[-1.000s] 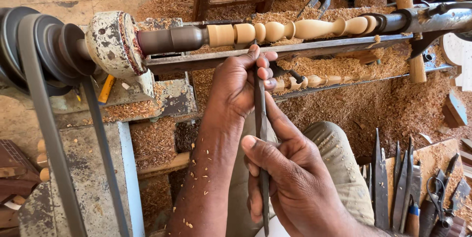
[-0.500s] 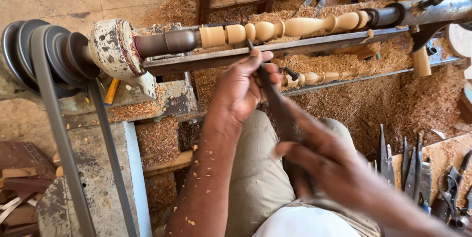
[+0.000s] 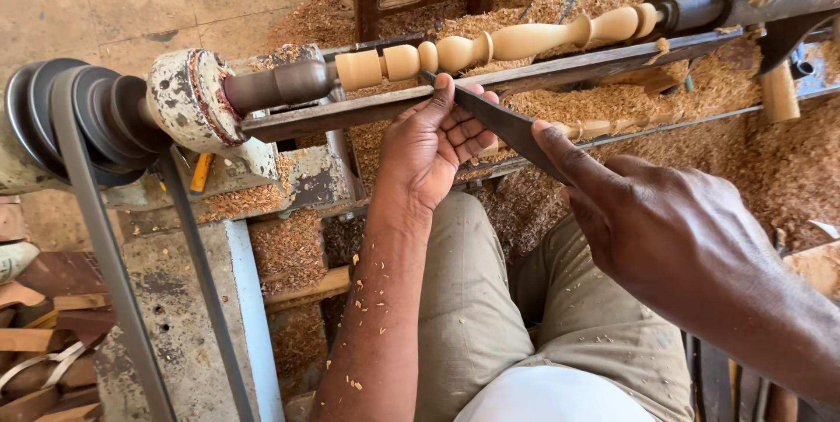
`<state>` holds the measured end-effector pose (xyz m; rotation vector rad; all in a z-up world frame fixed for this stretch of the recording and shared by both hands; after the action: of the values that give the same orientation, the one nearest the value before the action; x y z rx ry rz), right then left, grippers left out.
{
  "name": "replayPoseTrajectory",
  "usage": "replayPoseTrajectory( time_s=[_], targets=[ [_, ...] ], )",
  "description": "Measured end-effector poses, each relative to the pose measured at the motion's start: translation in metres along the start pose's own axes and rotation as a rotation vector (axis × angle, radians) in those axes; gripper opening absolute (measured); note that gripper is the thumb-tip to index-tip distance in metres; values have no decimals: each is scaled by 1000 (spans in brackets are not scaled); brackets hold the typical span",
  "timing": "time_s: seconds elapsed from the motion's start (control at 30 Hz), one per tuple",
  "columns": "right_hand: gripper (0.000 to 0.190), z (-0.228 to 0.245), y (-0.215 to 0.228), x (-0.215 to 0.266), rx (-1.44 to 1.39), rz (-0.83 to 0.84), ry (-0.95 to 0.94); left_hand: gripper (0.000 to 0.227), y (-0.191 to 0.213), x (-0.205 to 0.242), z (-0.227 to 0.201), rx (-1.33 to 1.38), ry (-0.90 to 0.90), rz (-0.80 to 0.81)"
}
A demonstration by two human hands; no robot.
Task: The person shapes a spinning piece of wood on a lathe using various hand-held chisels and metal tools, then sands the detailed surface with a small piece of sandpaper.
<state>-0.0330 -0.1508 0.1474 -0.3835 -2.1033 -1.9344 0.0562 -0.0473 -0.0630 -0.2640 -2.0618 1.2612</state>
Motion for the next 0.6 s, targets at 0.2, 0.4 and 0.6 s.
replayPoseTrajectory(
  time_s=[0.2,0.4,0.6],
  targets=[
    [69,-8,-3,-4,-33,38,1,37,1,1,1,12,-9,-27],
    [64,-20,-2,-13,-185,-78,103,36,-1,3,-1,-20,-42,-76],
    [68,-35,-9,-26,-287,36,38,34,-3,3,-2,-53,-65,-114]
  ],
)
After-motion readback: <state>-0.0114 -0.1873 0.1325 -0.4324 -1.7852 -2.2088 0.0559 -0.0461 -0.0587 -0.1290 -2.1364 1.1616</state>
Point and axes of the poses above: each hand's wrist, its own x-axis away from the middle knuckle, its own y-axis out of the back of the hand, z = x × y, the point moved 7 cm from there along -x, towards the middle knuckle, and after that the axes turned 7 degrees about -z, right-handed, at the moved point
